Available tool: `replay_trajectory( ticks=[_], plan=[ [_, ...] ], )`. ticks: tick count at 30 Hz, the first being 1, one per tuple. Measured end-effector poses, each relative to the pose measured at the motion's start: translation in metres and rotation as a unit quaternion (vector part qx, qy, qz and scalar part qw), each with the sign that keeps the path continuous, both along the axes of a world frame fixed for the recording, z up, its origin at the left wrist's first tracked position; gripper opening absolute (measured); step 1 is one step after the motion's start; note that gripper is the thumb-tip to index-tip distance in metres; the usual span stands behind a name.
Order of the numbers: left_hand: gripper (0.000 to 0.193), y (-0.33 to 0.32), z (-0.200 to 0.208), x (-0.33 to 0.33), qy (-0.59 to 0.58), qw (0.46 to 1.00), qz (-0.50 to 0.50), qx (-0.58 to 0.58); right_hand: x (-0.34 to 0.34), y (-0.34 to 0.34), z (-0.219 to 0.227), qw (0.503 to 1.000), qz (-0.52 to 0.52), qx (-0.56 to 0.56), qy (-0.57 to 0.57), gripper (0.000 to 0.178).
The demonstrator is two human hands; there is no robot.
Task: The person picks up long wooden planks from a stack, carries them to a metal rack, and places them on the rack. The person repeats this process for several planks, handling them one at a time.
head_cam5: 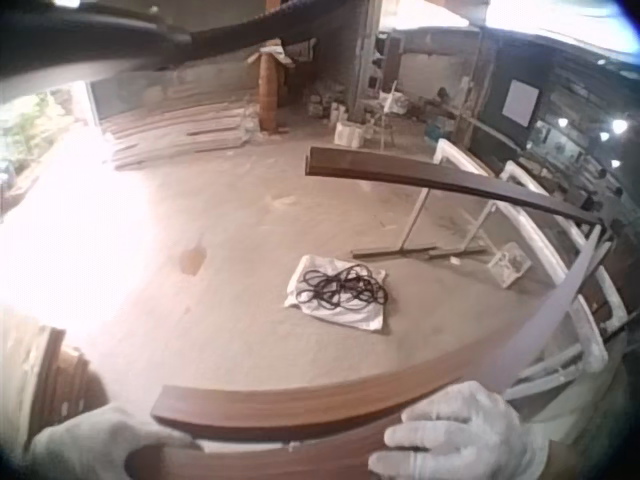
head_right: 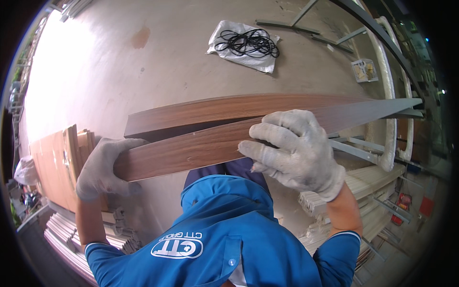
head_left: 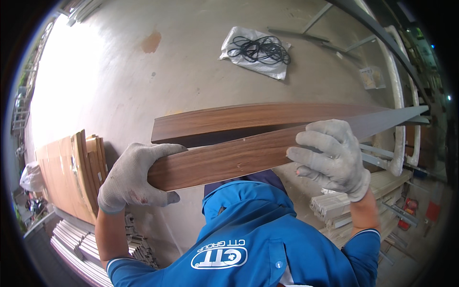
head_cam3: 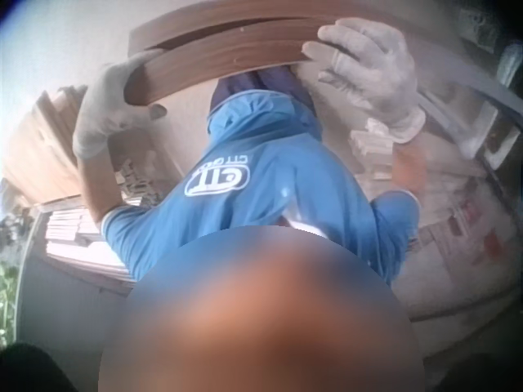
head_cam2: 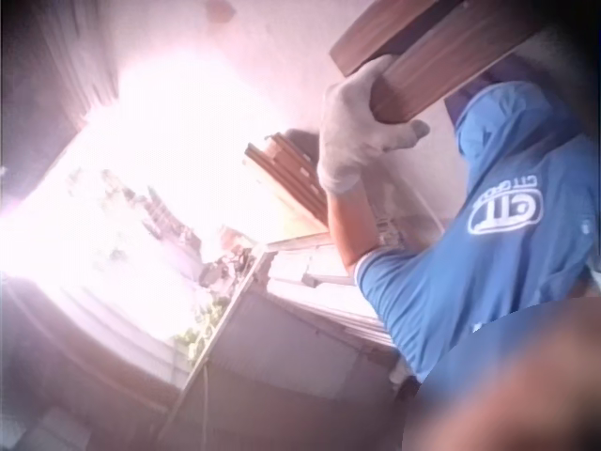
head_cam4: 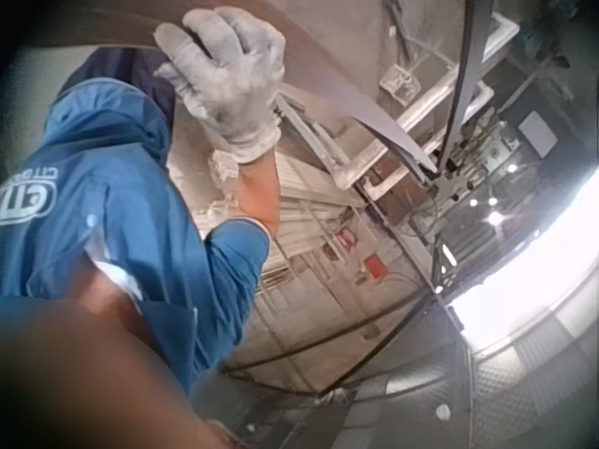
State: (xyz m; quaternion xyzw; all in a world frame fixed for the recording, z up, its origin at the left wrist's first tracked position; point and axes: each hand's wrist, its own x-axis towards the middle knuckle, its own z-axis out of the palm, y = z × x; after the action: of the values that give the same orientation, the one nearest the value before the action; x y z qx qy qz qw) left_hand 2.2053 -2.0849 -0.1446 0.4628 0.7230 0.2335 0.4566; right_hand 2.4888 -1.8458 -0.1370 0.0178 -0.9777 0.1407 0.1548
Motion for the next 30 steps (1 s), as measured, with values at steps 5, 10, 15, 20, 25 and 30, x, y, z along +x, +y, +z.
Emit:
replay_trajectory(
  ticks=[5,10,15,20,25,30],
  plan=[
    [0.082,0.009,0.004,-0.006,-0.011,0.999,0.008,-0.05,-0.009,0.032,0.0,0.996,0.075,-0.03,-0.043,0.034],
    [0.081,0.012,-0.003,-0.009,-0.009,0.999,0.024,-0.046,-0.029,0.045,-0.01,0.983,0.156,-0.067,-0.063,0.036],
    [0.078,0.013,-0.013,-0.021,-0.047,0.998,-0.008,-0.044,-0.058,0.033,-0.008,0.97,0.186,-0.111,-0.114,0.049],
    [0.078,0.019,-0.019,-0.028,-0.084,0.996,0.009,-0.033,-0.09,0.02,-0.01,0.956,0.214,-0.137,-0.146,0.054],
    [0.076,0.021,-0.021,-0.034,-0.069,0.996,-0.036,-0.041,-0.096,0.026,-0.012,0.95,0.229,-0.137,-0.163,0.045],
    [0.076,0.025,-0.027,-0.038,-0.085,0.996,-0.031,-0.023,-0.082,0.049,-0.014,0.96,0.207,-0.132,-0.133,0.035]
  ],
)
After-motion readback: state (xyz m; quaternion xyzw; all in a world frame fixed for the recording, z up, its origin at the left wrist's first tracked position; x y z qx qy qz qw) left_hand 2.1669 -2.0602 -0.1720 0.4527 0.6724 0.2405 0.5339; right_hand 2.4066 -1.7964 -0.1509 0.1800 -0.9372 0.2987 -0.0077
